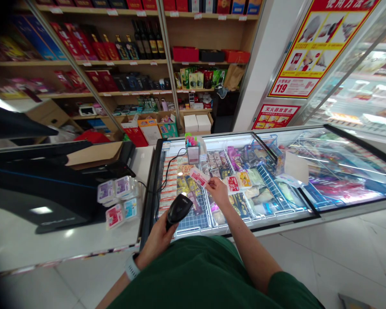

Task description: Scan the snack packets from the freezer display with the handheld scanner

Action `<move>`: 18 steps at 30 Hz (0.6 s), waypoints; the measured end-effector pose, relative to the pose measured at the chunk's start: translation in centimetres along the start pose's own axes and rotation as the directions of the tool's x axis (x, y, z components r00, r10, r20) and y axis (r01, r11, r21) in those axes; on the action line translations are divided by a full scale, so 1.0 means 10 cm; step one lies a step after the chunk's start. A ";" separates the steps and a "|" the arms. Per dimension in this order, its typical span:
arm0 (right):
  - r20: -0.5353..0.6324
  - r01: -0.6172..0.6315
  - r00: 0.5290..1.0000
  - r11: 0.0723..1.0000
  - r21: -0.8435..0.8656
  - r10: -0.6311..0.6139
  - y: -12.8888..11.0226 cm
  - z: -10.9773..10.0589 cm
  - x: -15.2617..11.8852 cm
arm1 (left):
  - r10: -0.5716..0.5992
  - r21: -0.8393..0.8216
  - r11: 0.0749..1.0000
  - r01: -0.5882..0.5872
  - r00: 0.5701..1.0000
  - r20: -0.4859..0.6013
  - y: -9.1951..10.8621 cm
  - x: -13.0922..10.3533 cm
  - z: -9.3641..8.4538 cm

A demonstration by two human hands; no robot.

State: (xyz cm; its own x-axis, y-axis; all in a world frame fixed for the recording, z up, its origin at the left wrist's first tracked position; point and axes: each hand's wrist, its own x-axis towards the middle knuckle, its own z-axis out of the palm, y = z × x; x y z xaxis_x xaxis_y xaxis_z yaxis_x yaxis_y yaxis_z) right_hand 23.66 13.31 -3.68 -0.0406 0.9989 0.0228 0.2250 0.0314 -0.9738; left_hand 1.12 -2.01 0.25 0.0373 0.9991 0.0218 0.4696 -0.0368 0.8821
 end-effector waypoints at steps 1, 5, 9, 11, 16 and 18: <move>-0.002 0.003 1.000 1.000 -0.005 -0.003 0.01 0.00 0.00 | -0.003 -0.007 1.000 0.003 1.000 -0.001 0.00 0.00 0.00; -0.004 0.004 1.000 1.000 -0.023 -0.004 0.03 0.01 0.00 | -0.031 -0.034 0.999 0.031 0.999 -0.010 0.01 0.00 -0.01; 0.028 -0.006 1.000 1.000 -0.008 0.006 0.03 0.06 -0.01 | -0.042 -0.054 0.998 0.040 0.999 -0.025 0.02 -0.02 -0.02; 0.055 -0.029 0.998 0.999 0.032 0.028 0.04 0.12 -0.02 | -0.045 -0.065 0.997 0.043 0.998 -0.036 0.02 -0.03 -0.03; 0.181 -0.189 0.971 0.965 0.184 0.156 0.10 0.45 -0.04 | -0.067 -0.087 0.994 0.059 0.994 -0.083 0.02 -0.07 -0.07; 0.244 -0.250 0.950 0.945 0.213 0.197 0.13 0.65 -0.06 | -0.062 -0.093 0.994 0.054 0.994 -0.092 0.02 -0.09 -0.09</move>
State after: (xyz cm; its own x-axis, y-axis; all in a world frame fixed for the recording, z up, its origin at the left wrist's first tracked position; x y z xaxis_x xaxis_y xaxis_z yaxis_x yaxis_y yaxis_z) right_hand 17.66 12.51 -6.41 -0.2314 0.9465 -0.2249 0.0158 -0.2275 -0.9736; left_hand 0.44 -2.91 0.84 -0.0736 0.9972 0.0101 0.3872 0.0193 0.9218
